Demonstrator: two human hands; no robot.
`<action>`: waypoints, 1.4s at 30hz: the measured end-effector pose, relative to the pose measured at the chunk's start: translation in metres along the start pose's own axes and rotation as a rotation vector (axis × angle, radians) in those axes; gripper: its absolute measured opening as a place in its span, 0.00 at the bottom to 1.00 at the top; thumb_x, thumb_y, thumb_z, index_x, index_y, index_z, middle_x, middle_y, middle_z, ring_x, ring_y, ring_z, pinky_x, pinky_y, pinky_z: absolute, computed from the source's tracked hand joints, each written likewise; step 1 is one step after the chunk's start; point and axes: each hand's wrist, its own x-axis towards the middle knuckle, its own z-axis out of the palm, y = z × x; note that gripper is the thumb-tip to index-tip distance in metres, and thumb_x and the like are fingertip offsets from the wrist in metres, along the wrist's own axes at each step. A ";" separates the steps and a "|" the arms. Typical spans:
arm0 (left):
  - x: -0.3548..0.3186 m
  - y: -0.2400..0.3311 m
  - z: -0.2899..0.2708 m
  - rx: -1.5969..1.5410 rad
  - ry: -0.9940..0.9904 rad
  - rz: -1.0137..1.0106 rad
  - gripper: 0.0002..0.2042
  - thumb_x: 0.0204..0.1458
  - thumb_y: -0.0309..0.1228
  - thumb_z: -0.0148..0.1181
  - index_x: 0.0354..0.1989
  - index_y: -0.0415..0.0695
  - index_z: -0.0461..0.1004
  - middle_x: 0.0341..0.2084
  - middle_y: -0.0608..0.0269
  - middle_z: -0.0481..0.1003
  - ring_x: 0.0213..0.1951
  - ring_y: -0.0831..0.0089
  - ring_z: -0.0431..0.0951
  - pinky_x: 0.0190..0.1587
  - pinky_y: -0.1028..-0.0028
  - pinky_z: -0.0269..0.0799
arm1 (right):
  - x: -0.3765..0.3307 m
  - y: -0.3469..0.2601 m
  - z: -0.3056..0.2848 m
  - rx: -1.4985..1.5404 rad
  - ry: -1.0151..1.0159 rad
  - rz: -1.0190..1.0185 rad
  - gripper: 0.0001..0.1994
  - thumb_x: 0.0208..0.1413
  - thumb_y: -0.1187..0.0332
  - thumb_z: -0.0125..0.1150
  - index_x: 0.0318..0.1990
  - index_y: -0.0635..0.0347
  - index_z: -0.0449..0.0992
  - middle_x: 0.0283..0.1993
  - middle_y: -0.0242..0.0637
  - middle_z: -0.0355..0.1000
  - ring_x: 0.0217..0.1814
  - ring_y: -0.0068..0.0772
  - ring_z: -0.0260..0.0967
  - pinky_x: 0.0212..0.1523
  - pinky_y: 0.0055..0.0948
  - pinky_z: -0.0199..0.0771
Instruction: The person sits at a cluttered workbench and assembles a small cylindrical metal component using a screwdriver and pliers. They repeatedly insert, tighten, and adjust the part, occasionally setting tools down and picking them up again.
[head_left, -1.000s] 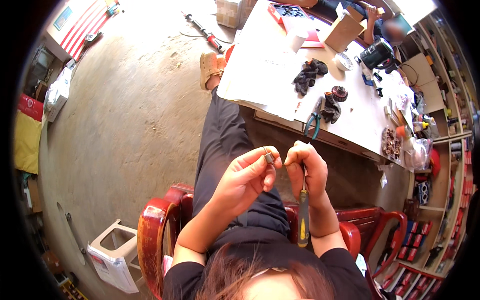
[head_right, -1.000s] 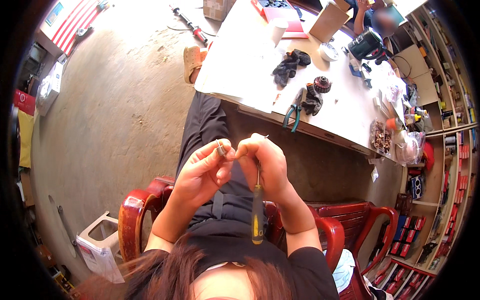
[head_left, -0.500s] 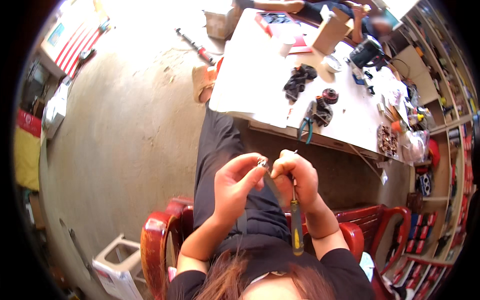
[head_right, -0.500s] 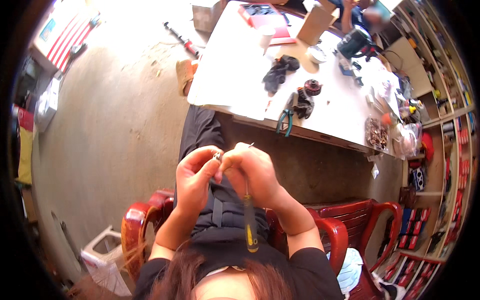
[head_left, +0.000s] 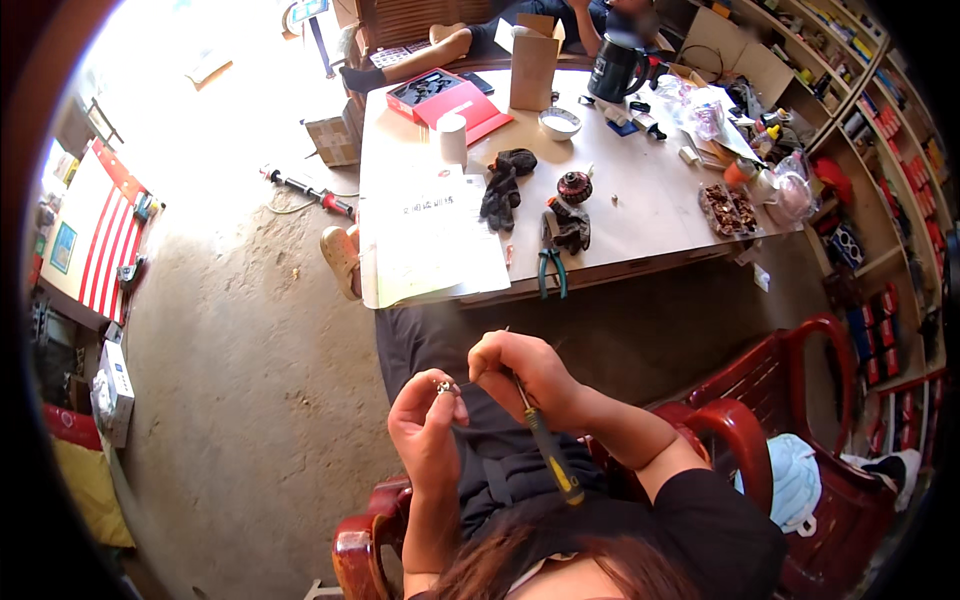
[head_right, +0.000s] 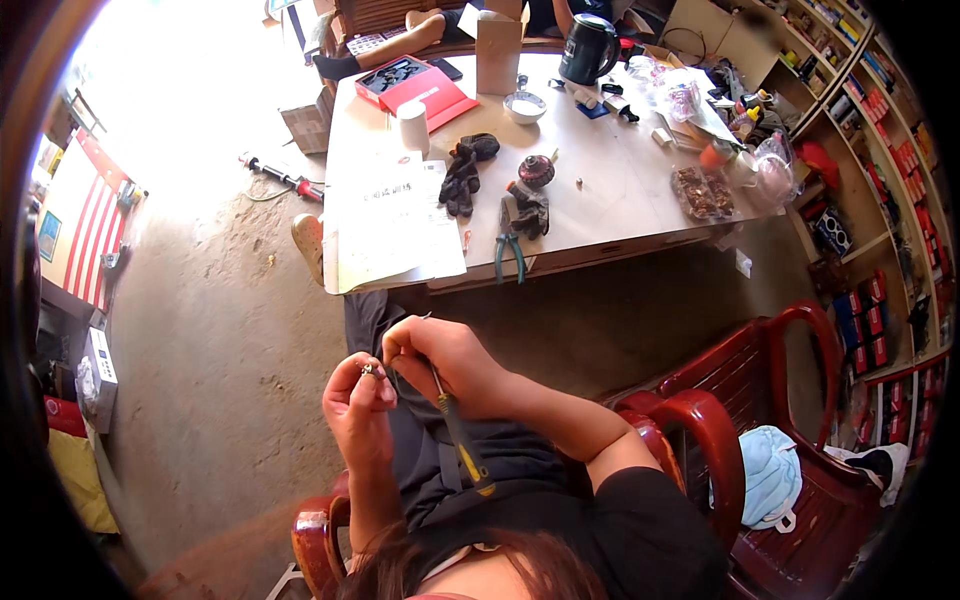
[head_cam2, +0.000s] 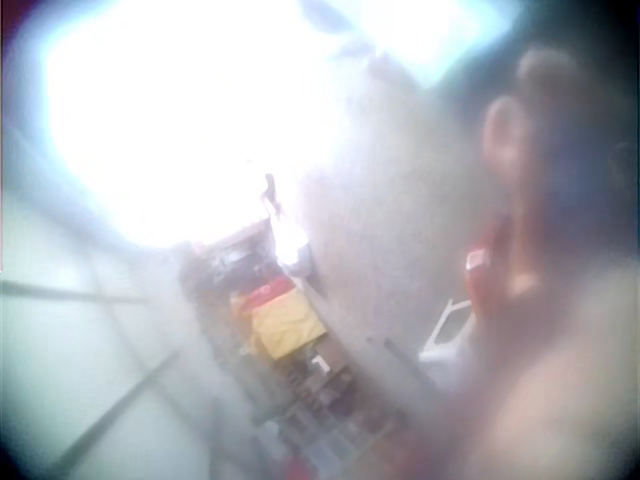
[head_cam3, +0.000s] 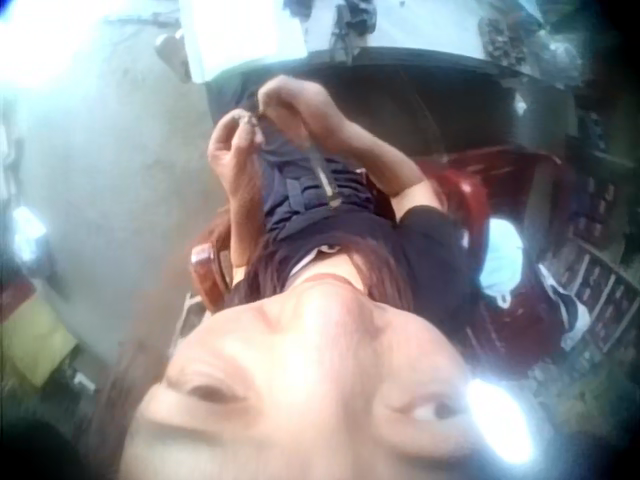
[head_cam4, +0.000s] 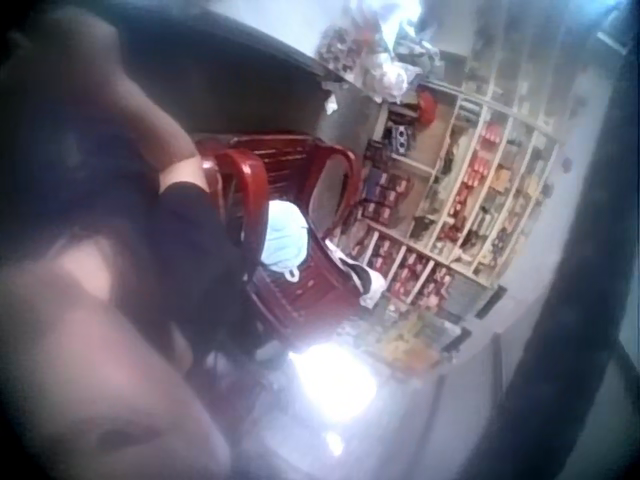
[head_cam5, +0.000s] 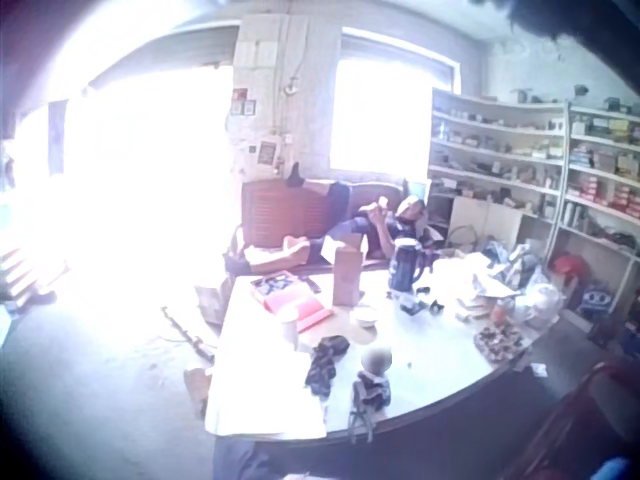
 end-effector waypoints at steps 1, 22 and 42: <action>0.000 -0.001 0.001 0.011 -0.005 0.014 0.07 0.52 0.21 0.55 0.39 0.35 0.73 0.28 0.64 0.73 0.25 0.80 0.71 0.27 0.82 0.65 | -0.001 0.001 -0.001 0.028 0.011 0.016 0.07 0.52 0.79 0.58 0.37 0.59 0.70 0.24 0.29 0.64 0.25 0.19 0.61 0.28 0.20 0.63; 0.018 -0.017 -0.004 0.025 0.047 -0.064 0.05 0.56 0.24 0.55 0.39 0.37 0.72 0.28 0.65 0.73 0.23 0.81 0.70 0.25 0.83 0.65 | -0.011 0.269 -0.190 0.707 0.823 0.980 0.07 0.61 0.71 0.46 0.29 0.59 0.62 0.23 0.29 0.55 0.15 0.15 0.45 0.11 0.15 0.44; 0.034 -0.006 0.009 -0.313 -0.065 -0.274 0.09 0.59 0.30 0.52 0.42 0.37 0.71 0.32 0.65 0.71 0.25 0.82 0.70 0.28 0.82 0.65 | 0.012 0.088 -0.099 0.293 0.529 0.348 0.10 0.61 0.72 0.52 0.47 0.64 0.74 0.42 0.28 0.73 0.39 0.14 0.66 0.43 0.14 0.65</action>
